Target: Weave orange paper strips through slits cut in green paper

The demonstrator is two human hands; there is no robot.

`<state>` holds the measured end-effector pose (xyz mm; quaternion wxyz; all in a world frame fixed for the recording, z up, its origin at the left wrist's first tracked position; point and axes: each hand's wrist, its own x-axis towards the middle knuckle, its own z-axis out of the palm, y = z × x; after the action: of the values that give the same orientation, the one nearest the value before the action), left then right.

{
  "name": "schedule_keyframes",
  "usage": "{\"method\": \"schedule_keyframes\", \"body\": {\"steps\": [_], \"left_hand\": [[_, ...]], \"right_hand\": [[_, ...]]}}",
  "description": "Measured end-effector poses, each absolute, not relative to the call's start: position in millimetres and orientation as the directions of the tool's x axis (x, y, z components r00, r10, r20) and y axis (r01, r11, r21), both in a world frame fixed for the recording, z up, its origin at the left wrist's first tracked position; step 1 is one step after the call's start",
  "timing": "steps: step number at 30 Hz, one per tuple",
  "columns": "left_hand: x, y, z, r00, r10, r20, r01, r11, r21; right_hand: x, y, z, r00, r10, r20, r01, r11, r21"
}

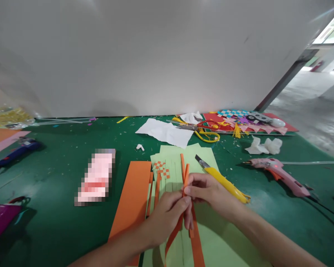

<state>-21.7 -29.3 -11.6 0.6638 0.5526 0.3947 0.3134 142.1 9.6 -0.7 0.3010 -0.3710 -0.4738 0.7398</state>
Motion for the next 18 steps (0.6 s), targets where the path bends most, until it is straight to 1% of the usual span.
{"method": "schedule_keyframes", "body": {"steps": [7,18], "left_hand": [[-22.1,-27.5,-9.5,0.511,0.833,-0.212,0.079,0.200,0.977],[-21.3,-28.0,-15.3,0.490,0.849,-0.199,0.021,0.217,0.976]], "right_hand": [[142.0,9.9,-2.5,-0.502,0.831,-0.241,-0.104,-0.334,-0.937],[141.4,8.5,-7.0,-0.500,0.836,-0.224,-0.140,-0.333,-0.932]]}}
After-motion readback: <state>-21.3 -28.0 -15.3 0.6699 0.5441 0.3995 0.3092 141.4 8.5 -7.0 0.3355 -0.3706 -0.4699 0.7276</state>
